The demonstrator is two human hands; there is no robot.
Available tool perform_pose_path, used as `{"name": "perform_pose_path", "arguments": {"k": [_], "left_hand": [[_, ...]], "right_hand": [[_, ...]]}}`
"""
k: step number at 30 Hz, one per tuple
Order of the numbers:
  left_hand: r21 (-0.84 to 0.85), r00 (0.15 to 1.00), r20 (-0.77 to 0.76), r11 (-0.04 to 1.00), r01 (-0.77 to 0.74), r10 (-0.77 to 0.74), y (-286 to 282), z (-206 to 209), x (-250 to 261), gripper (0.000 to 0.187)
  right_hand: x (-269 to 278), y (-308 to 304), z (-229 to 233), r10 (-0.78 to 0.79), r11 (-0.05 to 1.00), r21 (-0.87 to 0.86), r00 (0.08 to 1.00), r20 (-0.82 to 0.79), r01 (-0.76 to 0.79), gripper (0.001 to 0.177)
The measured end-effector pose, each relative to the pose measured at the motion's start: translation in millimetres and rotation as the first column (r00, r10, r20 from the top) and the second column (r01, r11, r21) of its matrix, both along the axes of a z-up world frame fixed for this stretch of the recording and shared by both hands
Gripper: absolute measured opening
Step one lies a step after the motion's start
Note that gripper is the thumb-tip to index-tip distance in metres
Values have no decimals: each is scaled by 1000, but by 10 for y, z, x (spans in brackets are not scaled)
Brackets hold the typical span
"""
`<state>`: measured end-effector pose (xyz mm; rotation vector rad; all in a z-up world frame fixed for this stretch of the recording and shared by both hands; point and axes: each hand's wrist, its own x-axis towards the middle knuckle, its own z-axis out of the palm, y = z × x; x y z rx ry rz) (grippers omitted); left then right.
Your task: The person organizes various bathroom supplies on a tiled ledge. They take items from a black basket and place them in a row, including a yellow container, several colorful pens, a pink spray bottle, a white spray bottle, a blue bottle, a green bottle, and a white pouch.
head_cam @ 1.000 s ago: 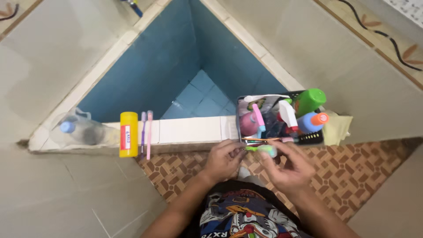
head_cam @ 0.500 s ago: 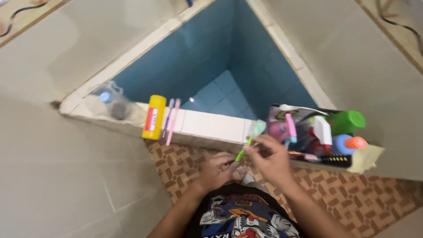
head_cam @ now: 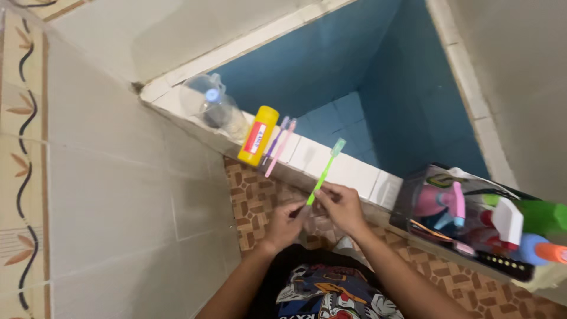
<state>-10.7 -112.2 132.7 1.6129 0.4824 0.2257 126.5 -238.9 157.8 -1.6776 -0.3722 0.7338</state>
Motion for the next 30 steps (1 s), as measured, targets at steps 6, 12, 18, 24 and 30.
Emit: {"name": "perform_pose_path", "arguments": {"k": [6,12,18,24,30], "left_hand": [[-87,975,-130,978,-191,179,262,-678,-24,24],[-237,863,-408,878,-416,299,561,-815,-20,30],[-282,875,-411,877,-388,256,764,-778,13,32],[-435,915,-313,819,-375,253,736,-1159,162,26],[-374,889,-349,825,-423,298,679,-1360,193,28]], "right_hand": [[135,536,-567,44,999,19,999,2,-44,27],[308,930,-847,8,997,-78,1000,11,-7,23],[411,1144,-1070,-13,993,-118,994,-111,0,20],[412,1201,-1131,-32,988,-151,995,-94,18,19],[429,1219,-1000,-45,986,-164,990,-133,23,18]]}}
